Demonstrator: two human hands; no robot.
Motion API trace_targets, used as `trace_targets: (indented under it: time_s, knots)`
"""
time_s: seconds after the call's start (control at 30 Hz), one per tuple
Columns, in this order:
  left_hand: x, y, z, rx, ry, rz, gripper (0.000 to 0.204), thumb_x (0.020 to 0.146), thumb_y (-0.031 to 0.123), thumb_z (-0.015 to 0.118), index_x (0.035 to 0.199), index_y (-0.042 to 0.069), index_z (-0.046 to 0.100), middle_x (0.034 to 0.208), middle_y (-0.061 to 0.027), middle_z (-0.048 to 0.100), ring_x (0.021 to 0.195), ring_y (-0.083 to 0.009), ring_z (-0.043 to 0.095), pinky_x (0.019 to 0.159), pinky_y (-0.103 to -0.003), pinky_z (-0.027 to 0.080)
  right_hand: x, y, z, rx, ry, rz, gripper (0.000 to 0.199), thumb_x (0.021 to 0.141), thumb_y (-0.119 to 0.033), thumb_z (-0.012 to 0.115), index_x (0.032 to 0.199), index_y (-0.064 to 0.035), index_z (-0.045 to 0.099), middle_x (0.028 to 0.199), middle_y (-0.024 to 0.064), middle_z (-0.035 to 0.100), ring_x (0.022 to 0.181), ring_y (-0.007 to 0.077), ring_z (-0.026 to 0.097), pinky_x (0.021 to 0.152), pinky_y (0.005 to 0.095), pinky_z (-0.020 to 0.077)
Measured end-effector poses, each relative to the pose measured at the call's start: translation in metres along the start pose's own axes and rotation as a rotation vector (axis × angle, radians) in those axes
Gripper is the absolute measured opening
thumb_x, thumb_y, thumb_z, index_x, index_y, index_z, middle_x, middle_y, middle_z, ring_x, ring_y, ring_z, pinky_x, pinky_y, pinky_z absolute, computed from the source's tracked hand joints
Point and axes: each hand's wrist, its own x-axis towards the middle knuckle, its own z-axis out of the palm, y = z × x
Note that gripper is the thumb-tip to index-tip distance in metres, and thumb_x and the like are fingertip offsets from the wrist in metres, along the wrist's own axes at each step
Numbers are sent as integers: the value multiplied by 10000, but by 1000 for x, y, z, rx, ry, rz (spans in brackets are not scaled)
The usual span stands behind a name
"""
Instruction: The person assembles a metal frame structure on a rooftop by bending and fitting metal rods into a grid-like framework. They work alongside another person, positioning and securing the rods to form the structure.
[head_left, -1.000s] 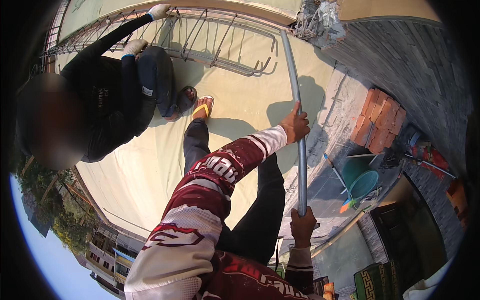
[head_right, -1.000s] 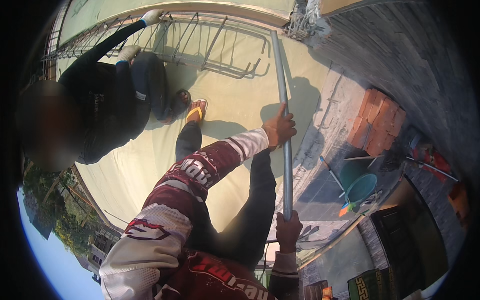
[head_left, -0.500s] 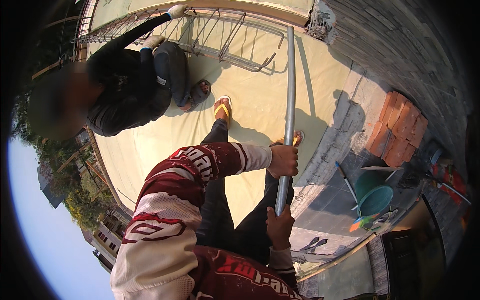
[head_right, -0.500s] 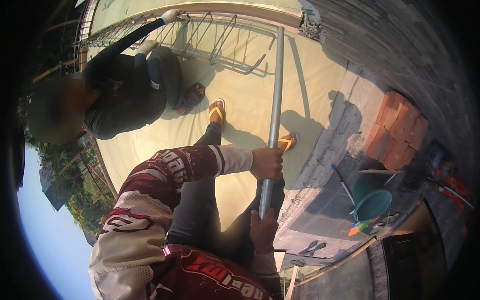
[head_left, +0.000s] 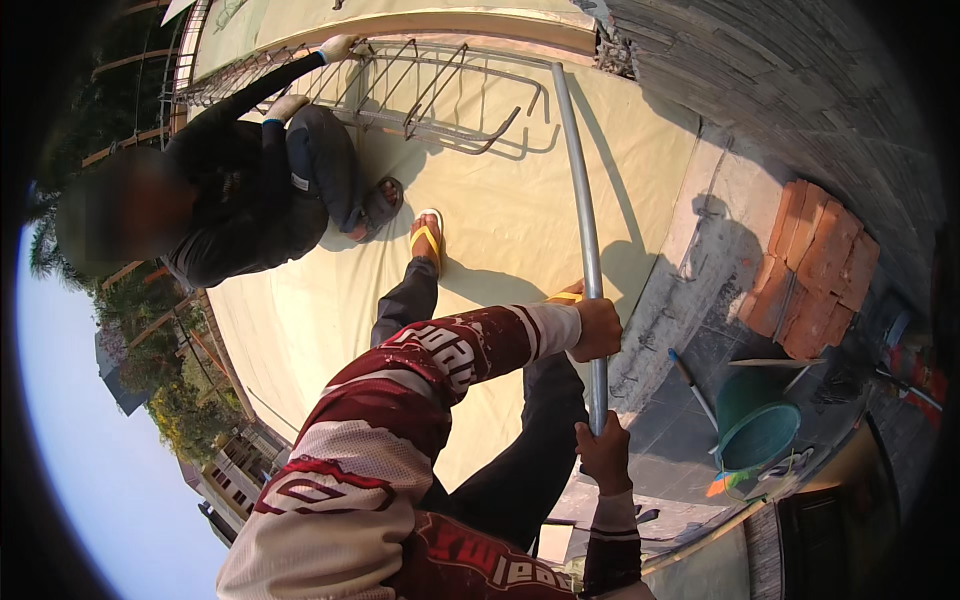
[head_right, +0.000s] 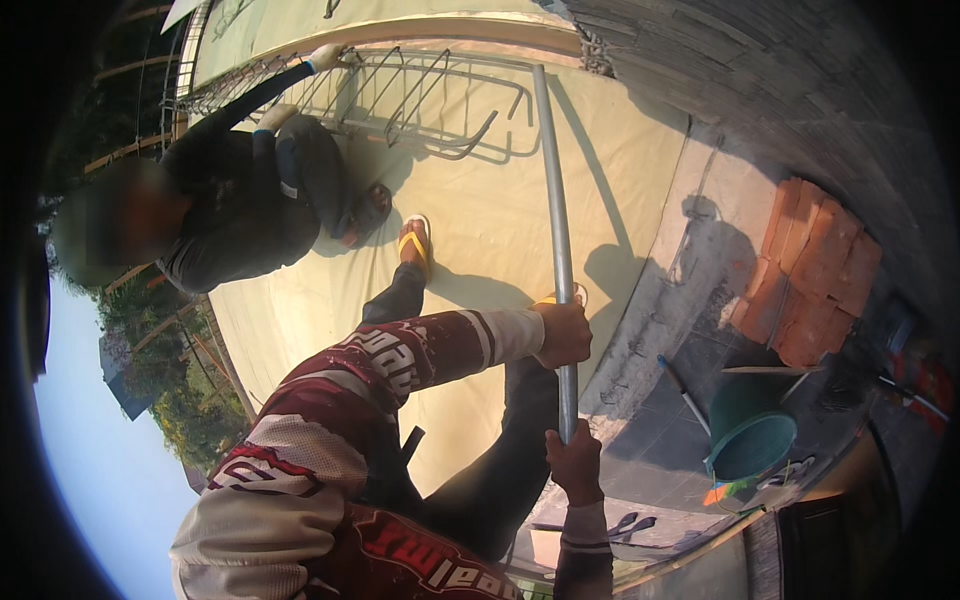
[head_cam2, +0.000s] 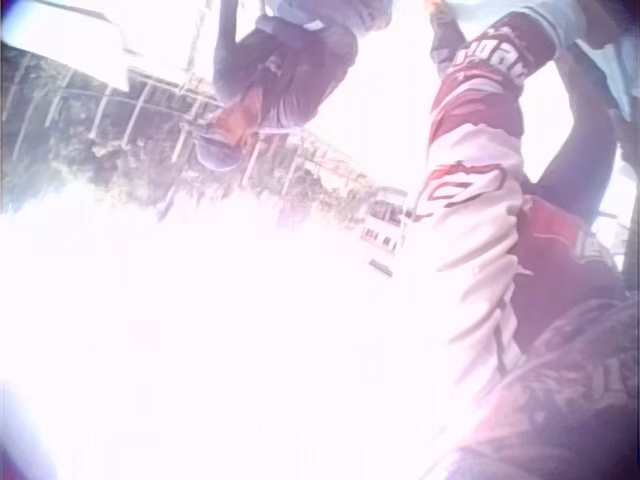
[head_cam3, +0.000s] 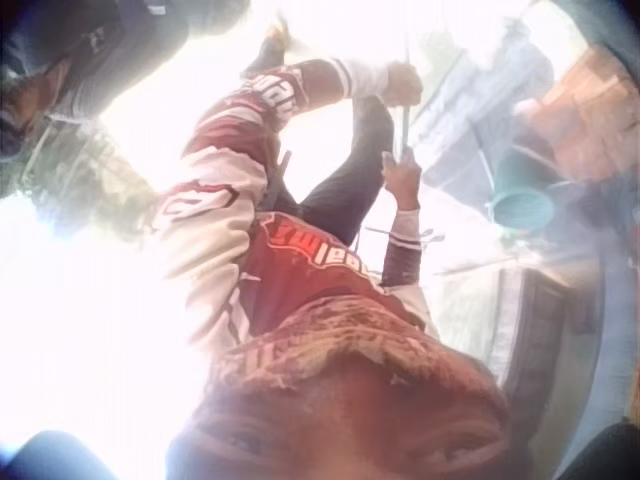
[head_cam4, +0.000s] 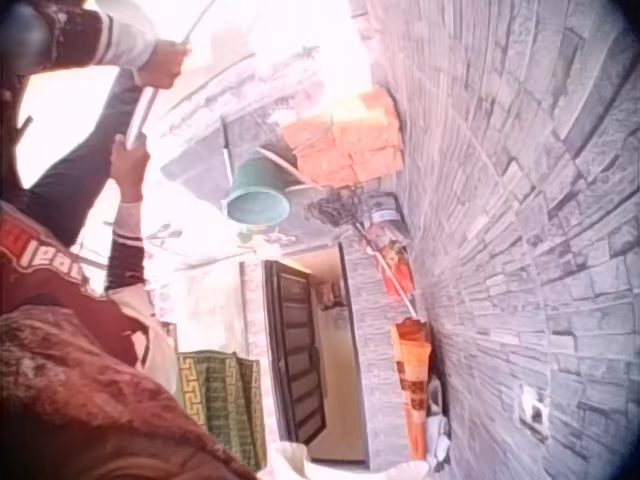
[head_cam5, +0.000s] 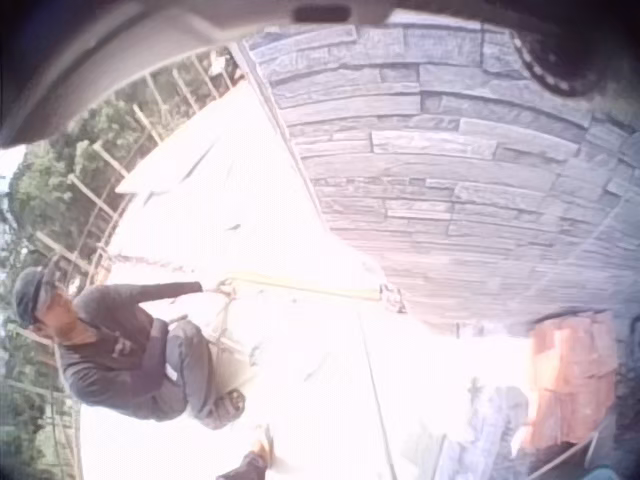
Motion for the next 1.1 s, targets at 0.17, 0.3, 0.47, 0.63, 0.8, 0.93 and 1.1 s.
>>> trace_targets:
  time_s: [0.17, 0.3, 0.47, 0.63, 0.8, 0.93, 1.1]
  knots:
    - [64, -17, 25, 14, -56, -104, 97, 782, 234, 699, 807, 167, 763, 799, -61, 747, 825, -280, 747, 711, -427, 578, 68, 71, -32, -63, -61, -102, 314, 867, -214, 719, 908, 34, 530, 623, 205, 636, 593, 375, 688, 551, 468, 535]
    - [103, -36, 47, -5, -114, -119, 62, 770, 238, 733, 801, 201, 772, 783, -24, 743, 801, -236, 743, 677, -384, 554, 127, 122, -36, -120, -64, -158, 322, 857, -221, 711, 943, 35, 536, 677, 284, 624, 704, 494, 658, 591, 529, 515]
    - [144, -48, 55, -3, -152, -194, 82, 805, 242, 720, 832, 190, 778, 820, -19, 752, 830, -228, 744, 705, -371, 550, 166, 155, -64, -177, -88, -175, 320, 846, -214, 723, 952, 28, 541, 684, 268, 628, 740, 474, 672, 629, 536, 522]
    - [160, -56, 47, -29, -152, -182, 113, 851, 247, 702, 875, 164, 775, 873, -22, 761, 870, -225, 743, 717, -365, 540, 180, 153, -82, -198, -45, -152, 326, 847, -220, 736, 939, 23, 538, 664, 261, 624, 690, 467, 670, 589, 517, 530]
    - [83, -36, 70, 123, -226, -107, 112, 862, 267, 673, 865, 192, 755, 836, -21, 750, 856, -225, 734, 766, -379, 522, 120, 124, 11, -143, 55, -175, 329, 863, -259, 728, 967, 5, 560, 699, 262, 642, 732, 470, 676, 629, 537, 534]
    - [27, -3, 79, 73, -108, -28, 106, 832, 279, 681, 809, 183, 721, 785, -14, 732, 843, -227, 718, 757, -396, 519, 53, 90, 62, -175, 112, -87, 344, 853, -293, 748, 963, -7, 592, 696, 233, 649, 683, 435, 679, 594, 504, 529]
    - [-44, 17, 56, 53, 55, 70, 131, 751, 282, 738, 813, 178, 686, 751, 9, 665, 856, -202, 676, 719, -380, 516, -25, 21, 95, -17, 165, -54, 349, 858, -249, 749, 1018, 28, 608, 770, 245, 667, 718, 428, 687, 616, 475, 535]
